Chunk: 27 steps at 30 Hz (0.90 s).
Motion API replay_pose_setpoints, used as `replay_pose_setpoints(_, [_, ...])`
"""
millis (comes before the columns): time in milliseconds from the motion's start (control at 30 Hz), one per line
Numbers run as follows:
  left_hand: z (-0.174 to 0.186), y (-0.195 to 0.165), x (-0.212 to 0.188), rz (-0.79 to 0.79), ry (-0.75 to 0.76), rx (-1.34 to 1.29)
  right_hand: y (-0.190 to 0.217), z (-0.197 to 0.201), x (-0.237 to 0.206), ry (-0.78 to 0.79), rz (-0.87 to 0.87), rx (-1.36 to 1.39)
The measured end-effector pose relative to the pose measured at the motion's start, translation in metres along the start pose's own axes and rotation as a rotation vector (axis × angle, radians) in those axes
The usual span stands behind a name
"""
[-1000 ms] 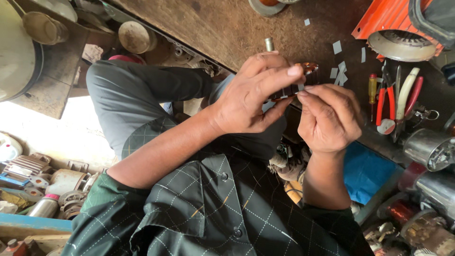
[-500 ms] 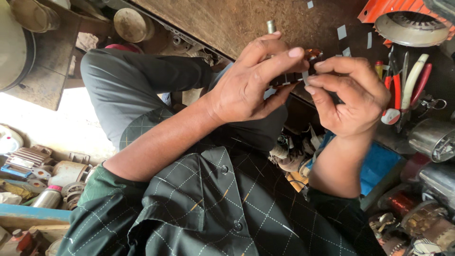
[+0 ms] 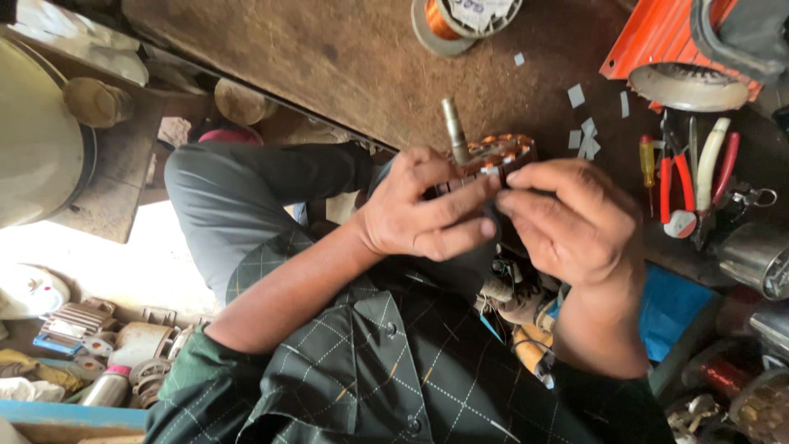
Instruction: The person assembles a motor stator by inserting small white insulating shims between copper windings. They repeatedly cut shims with scissors, place them into slots, and press them in with a screwdriver. The person works on a single stator throughout the clip.
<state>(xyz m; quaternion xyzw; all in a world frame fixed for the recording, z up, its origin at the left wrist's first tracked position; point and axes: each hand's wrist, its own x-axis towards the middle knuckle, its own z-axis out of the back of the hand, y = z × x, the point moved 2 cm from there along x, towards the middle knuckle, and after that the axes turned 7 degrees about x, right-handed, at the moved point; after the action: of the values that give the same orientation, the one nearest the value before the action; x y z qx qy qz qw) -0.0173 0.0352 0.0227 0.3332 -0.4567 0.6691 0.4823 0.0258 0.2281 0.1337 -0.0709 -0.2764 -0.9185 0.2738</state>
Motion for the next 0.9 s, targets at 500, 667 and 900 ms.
replay_pose_setpoints(500, [-0.0047,-0.0019,0.0009,0.032,0.003,-0.015,0.0032,0.0008,-0.0007,-0.051,-0.022,-0.002])
replay_pose_setpoints(667, [-0.0053,-0.0036,0.0009,0.056,0.007,-0.036,0.0012,0.002,-0.0027,-0.033,-0.036,-0.01])
replay_pose_setpoints(900, [-0.0057,-0.0058,0.0024,0.07,0.01,-0.068,-0.0022,0.0089,0.0034,0.033,-0.068,0.018])
